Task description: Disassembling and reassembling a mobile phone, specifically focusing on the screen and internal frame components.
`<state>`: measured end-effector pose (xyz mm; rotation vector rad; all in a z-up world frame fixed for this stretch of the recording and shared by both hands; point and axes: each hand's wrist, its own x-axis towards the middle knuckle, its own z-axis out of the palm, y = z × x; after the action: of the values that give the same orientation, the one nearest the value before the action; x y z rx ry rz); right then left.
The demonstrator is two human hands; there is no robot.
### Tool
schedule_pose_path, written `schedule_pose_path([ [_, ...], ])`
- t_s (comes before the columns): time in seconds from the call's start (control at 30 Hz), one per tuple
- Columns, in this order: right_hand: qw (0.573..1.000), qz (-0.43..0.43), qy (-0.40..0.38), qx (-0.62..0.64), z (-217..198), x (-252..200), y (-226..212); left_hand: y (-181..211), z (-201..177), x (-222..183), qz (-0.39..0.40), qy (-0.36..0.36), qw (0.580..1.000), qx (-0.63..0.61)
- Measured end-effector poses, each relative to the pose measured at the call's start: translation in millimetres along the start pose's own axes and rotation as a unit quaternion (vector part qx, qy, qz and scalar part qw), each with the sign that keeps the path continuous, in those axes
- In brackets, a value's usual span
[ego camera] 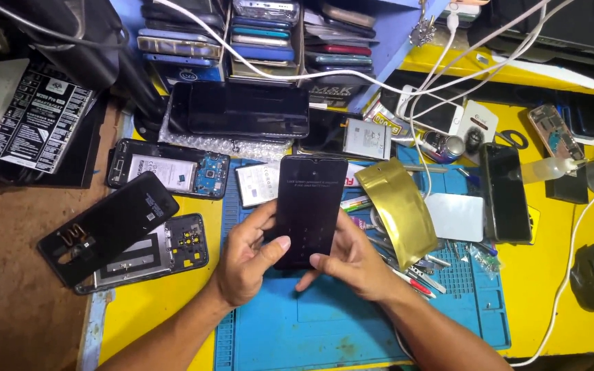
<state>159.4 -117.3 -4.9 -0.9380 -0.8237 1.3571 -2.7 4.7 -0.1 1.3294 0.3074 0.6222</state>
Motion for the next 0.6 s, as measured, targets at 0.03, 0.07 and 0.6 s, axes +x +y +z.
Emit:
schedule_pose_path([
  [0.03, 1.000, -0.002, -0.002, -0.001, -0.4, -0.2, 0.4, -0.4, -0.3, -0.2, 0.000, 0.000, 1.000, 0.000],
  [0.07, 1.000, -0.002, -0.002, 0.000, -0.8, -0.6, 0.6, -1.6, -0.4, -0.9, 0.000, 0.000, 1.000, 0.000],
  [0.6, 0.999, 0.021, 0.007, 0.032, -4.2, -1.3, 6.3, -6.4, -1.0, -3.0, 0.006, 0.007, 1.000, -0.013],
])
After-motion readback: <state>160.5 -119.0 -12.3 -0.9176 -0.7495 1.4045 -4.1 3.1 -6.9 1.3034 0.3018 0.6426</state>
